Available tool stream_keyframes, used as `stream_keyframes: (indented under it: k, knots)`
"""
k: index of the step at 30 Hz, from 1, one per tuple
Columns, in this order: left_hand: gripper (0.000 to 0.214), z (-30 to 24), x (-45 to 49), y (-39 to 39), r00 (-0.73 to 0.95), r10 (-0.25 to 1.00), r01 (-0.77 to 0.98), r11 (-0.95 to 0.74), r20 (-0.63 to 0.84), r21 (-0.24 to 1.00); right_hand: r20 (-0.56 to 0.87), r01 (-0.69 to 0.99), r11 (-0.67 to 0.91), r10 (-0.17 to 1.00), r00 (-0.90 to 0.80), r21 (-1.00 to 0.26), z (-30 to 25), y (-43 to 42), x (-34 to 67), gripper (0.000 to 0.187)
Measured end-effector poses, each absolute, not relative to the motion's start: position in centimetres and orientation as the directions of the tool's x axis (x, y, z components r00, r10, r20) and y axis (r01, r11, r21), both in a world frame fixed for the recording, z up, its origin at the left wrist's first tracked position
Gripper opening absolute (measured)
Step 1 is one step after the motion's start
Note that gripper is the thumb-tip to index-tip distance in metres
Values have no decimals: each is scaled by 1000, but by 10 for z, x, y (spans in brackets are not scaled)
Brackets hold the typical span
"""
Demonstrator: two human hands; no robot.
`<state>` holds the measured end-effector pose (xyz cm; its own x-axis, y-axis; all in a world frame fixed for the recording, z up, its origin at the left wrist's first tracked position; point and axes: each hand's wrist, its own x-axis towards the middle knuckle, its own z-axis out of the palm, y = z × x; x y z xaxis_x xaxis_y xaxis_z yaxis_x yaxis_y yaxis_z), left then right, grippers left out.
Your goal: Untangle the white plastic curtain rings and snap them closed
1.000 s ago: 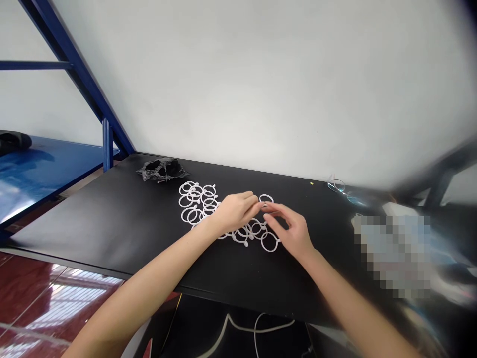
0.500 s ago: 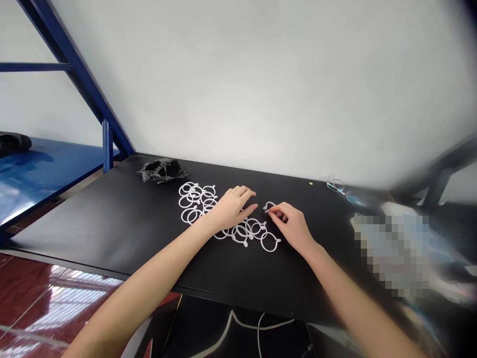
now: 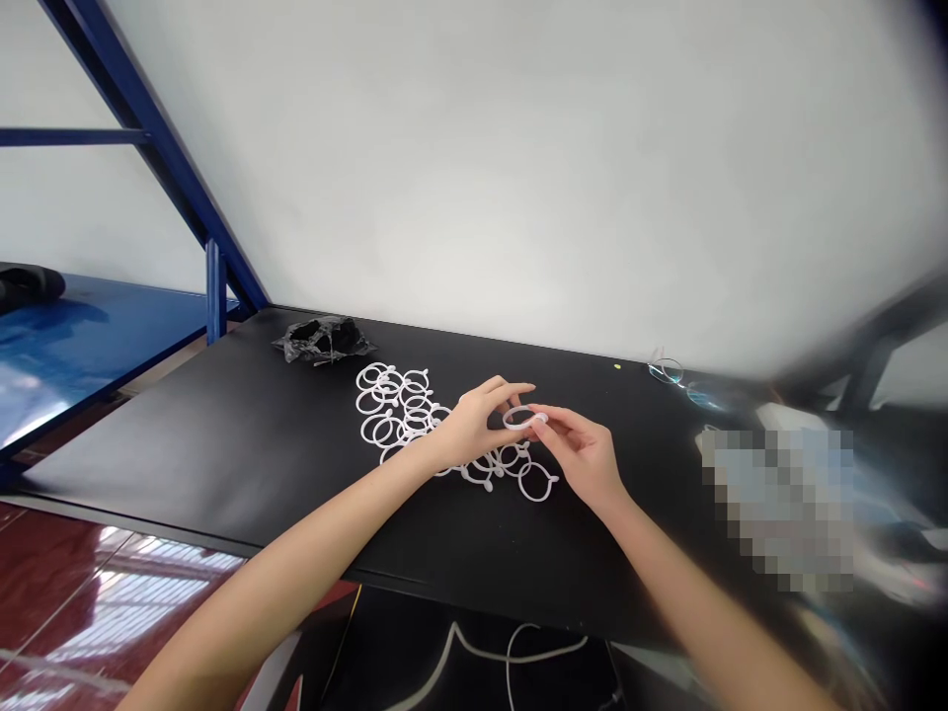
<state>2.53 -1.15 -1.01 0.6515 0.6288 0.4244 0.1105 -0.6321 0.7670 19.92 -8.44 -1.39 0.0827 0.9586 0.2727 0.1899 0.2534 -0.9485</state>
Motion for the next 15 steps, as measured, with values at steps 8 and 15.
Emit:
stream_keyframes:
  k: [8,15]
  knots:
    - [40,2,16,-4,787,572,-32,-338,232,941,405,299,383,914,11,-874,-17,-89,198,22]
    - [36,3,17,-6,755,594,-29,-392,277,919,463,365,426,886,17,-828,-14,-92,197,21]
